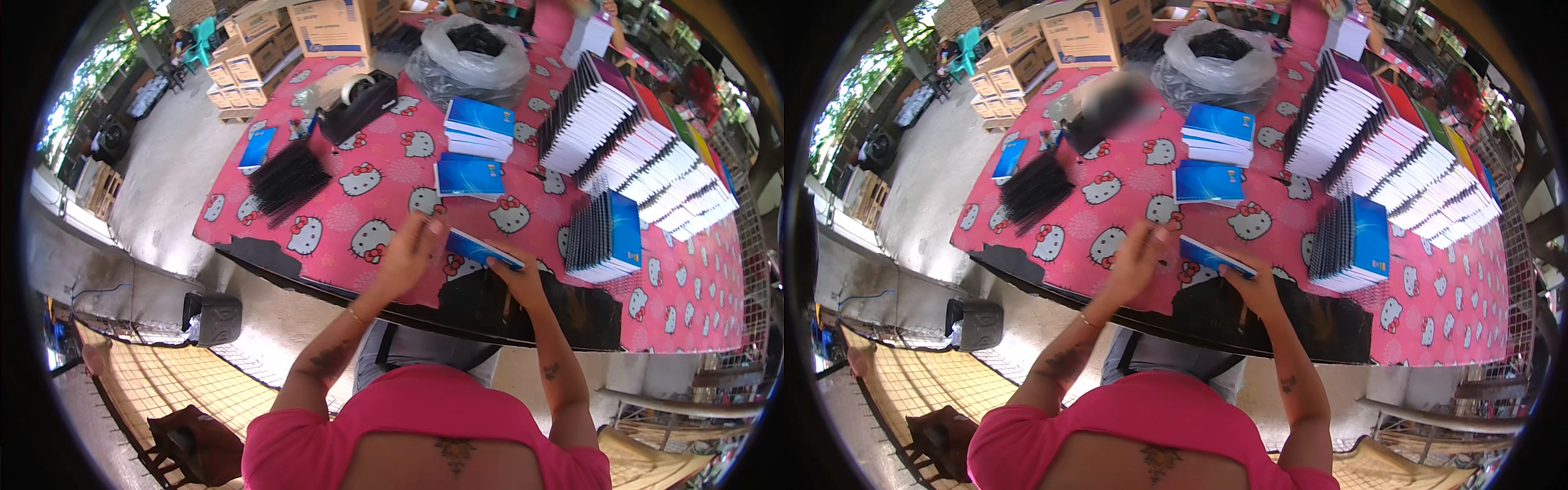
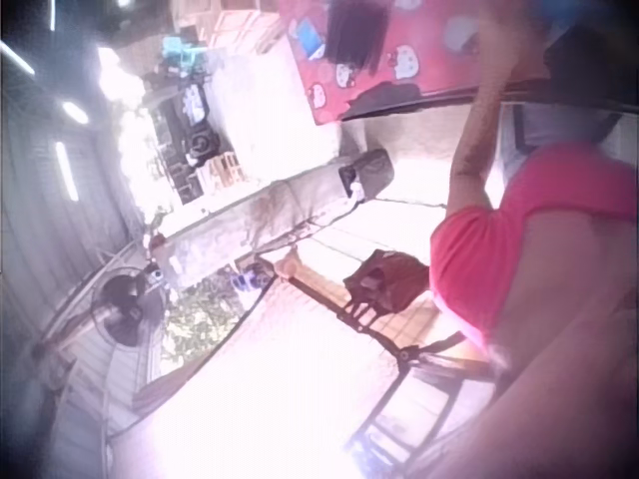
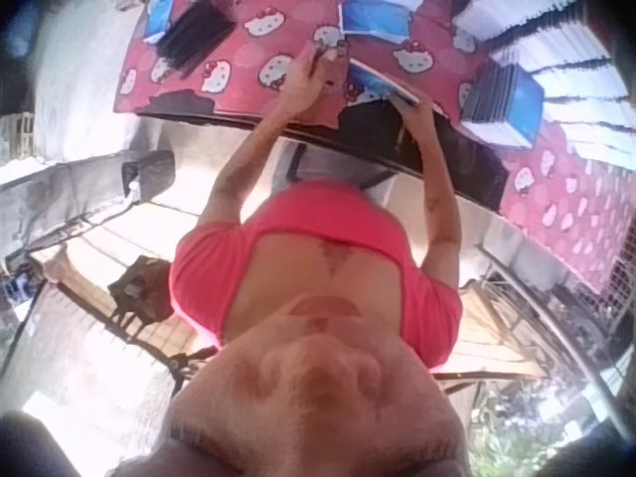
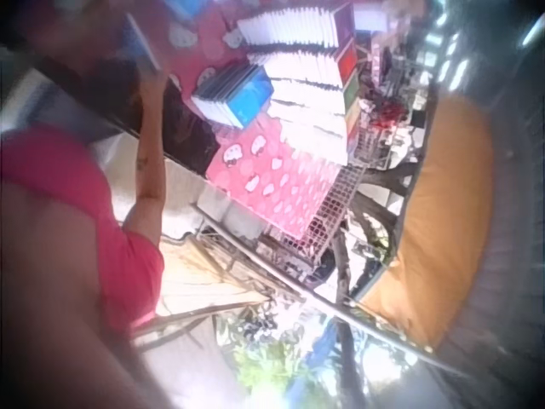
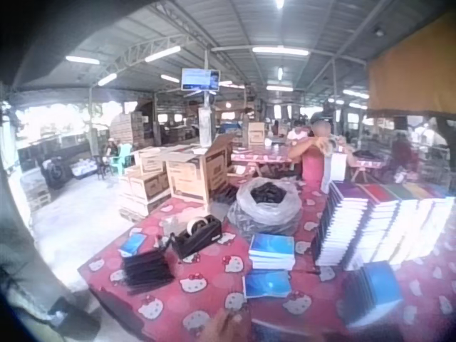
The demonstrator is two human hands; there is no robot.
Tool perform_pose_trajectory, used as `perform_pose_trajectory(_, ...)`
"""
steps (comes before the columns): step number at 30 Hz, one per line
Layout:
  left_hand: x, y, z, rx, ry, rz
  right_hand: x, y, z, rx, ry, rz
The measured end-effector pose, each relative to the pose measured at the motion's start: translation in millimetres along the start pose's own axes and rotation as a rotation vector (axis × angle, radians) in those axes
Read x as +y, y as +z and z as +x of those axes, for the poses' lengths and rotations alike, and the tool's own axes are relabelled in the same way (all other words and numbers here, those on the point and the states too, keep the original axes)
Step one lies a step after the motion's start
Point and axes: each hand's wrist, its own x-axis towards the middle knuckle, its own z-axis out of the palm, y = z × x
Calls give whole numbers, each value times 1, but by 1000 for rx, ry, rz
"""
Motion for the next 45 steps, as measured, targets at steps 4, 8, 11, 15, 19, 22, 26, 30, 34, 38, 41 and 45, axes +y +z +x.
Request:
perform_pose_trajectory(4,18,-23,26,-89,327,410,5,3,0,13,0,48)
perform_pose_trajectory(8,11,-19,12,-204,245,391,4,3,0,17,6,48)
perform_pose_trajectory(11,6,-18,12,-158,267,301,0,2,0,14,36,27)
perform_pose_trajectory(15,1,-16,17,-136,378,332,3,1,0,16,36,20)
perform_pose_trajectory(19,-3,-9,19,-76,444,331,0,0,1,2,54,34)
perform_pose_trajectory(22,4,-13,20,-132,479,394,-7,-1,-3,-12,75,49)
perform_pose_trajectory(26,21,-18,23,-275,469,340,-11,-5,-6,-46,70,28)
perform_pose_trajectory(30,20,-21,28,-431,408,385,-19,-6,-4,-78,47,31)
perform_pose_trajectory(34,17,-21,41,-591,395,550,-24,-9,-6,-48,20,20)
perform_pose_trajectory(38,29,0,37,-352,598,808,-36,-1,-10,44,57,84)
perform_pose_trajectory(41,34,22,8,-195,648,990,-60,9,-14,170,135,170)
perform_pose_trajectory(45,21,28,3,-166,625,1040,-60,7,-13,179,36,132)
